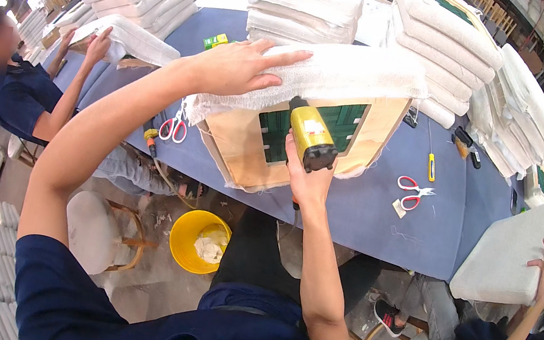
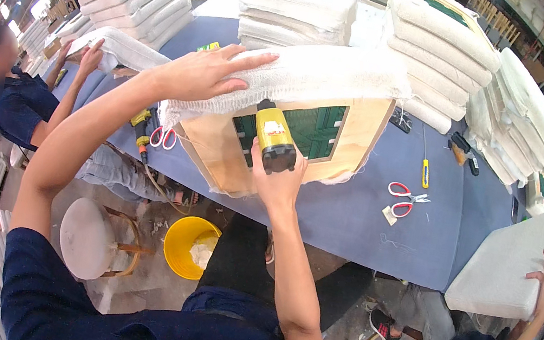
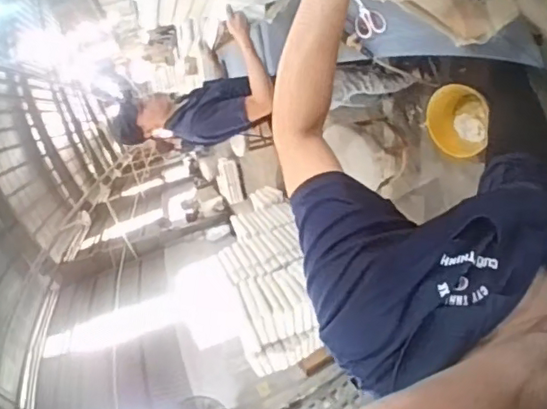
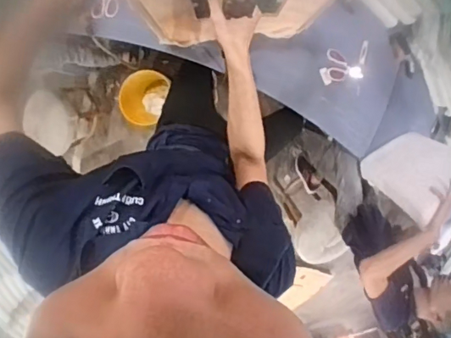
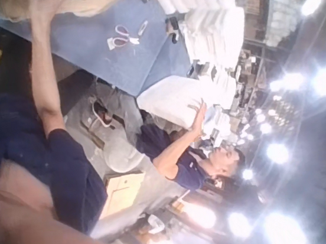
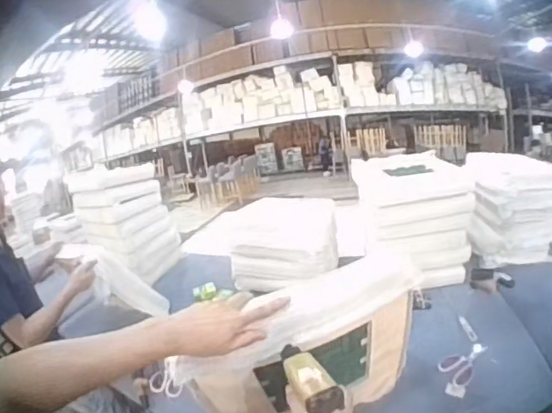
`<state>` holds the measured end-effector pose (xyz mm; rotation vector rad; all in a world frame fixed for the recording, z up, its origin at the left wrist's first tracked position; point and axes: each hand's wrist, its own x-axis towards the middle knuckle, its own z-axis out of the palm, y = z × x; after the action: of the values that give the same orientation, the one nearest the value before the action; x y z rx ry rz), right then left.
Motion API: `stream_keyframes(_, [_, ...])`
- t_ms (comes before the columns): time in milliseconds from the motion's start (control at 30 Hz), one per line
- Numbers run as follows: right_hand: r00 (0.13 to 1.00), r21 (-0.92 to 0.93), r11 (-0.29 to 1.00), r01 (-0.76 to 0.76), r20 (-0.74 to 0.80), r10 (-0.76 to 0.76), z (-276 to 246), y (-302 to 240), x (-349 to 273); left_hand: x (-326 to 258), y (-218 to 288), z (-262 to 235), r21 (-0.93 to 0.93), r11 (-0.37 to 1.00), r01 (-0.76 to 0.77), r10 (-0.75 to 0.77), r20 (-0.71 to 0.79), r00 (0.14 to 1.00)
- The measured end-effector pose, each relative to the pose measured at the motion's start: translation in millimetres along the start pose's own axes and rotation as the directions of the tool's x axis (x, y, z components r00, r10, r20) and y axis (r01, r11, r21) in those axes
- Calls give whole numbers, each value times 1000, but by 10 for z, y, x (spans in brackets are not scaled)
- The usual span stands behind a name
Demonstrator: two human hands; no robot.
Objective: The person wraps a white fabric cover around a foam cushion and uses a staple gun to secure the fabric to the wooden base. They repeatedly flip the cushion, pull the fabric taut, and apply staples along the edges. Other workers are visible in the background performing similar tasks.
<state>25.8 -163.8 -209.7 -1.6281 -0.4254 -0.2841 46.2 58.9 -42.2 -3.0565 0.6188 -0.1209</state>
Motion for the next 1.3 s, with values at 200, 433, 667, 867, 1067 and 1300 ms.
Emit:
stream_keyframes(200, [997,161,986,52,-57,-43,55,-224,-74,6,-38,111,-14,993,-114,113,-87,990])
stream_keyframes(433, [992,39,992,122,2,-122,161,-232,-94,-34,-122,64,-90,994,-67,67,3,998])
stream_keyframes(667, [998,8,1000,-22,57,22,125,-168,-140,-27,-184,-15,-264,959,-102,109,12,994])
stream_keyframes(867, [998,-97,994,46,-27,-49,211,346,-106,-92,-456,69,-410,912,34,-13,53,999])
stream_keyframes(1067, [1000,65,998,7,10,-8,181,81,-120,-330,-69,17,-57,995,81,-81,-4,997])
stream_keyframes(1300, [1000,249,968,-19,7,18,147,-323,-304,-380,-39,14,-6,1000,27,-27,-30,999])
